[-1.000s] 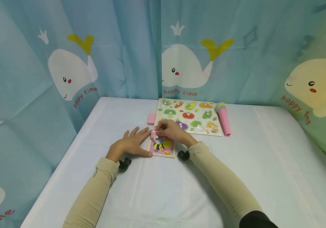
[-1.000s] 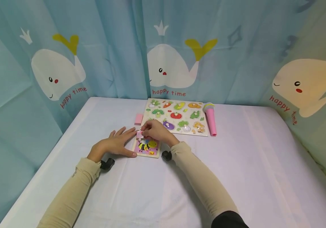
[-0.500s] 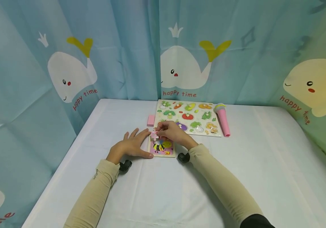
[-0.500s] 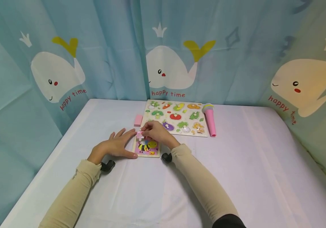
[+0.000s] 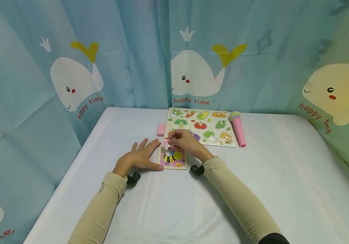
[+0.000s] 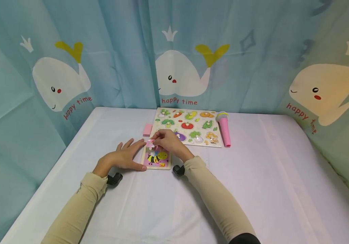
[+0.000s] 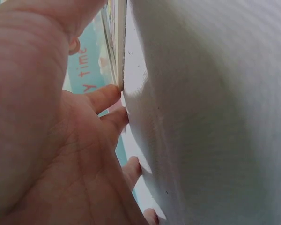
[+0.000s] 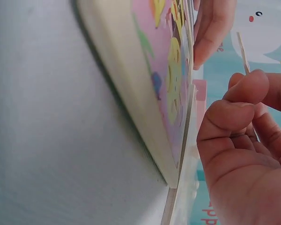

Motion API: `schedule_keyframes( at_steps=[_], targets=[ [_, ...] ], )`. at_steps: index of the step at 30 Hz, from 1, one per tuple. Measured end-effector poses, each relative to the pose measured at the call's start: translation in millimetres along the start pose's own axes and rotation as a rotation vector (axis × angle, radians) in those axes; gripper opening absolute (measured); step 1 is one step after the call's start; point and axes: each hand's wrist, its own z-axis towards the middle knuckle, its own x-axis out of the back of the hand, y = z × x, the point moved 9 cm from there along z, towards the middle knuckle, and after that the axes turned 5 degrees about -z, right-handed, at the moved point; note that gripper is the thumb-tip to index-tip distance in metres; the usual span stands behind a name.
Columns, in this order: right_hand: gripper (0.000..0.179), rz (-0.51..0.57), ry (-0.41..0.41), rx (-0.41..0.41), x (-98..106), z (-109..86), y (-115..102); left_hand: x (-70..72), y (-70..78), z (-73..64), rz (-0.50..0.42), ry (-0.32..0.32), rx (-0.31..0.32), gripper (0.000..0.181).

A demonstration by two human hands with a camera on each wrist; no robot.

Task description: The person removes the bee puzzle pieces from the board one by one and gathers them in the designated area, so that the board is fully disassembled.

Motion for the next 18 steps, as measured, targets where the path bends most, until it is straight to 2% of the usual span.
schedule_keyframes(
  at_steps=[10,18],
  targets=[
    [0.014,0.002,0.031,0.016,6.9,-6.3,-1.0,-6.7,-10.3,5.9,-0.024,0.027,-0.030,0.120],
    [0.016,-0.037,0.093,0.030,25.9,-14.6,-1.0,-2.3,-2.0,-0.6,-0.020,0.020,0.003,0.111]
  ],
)
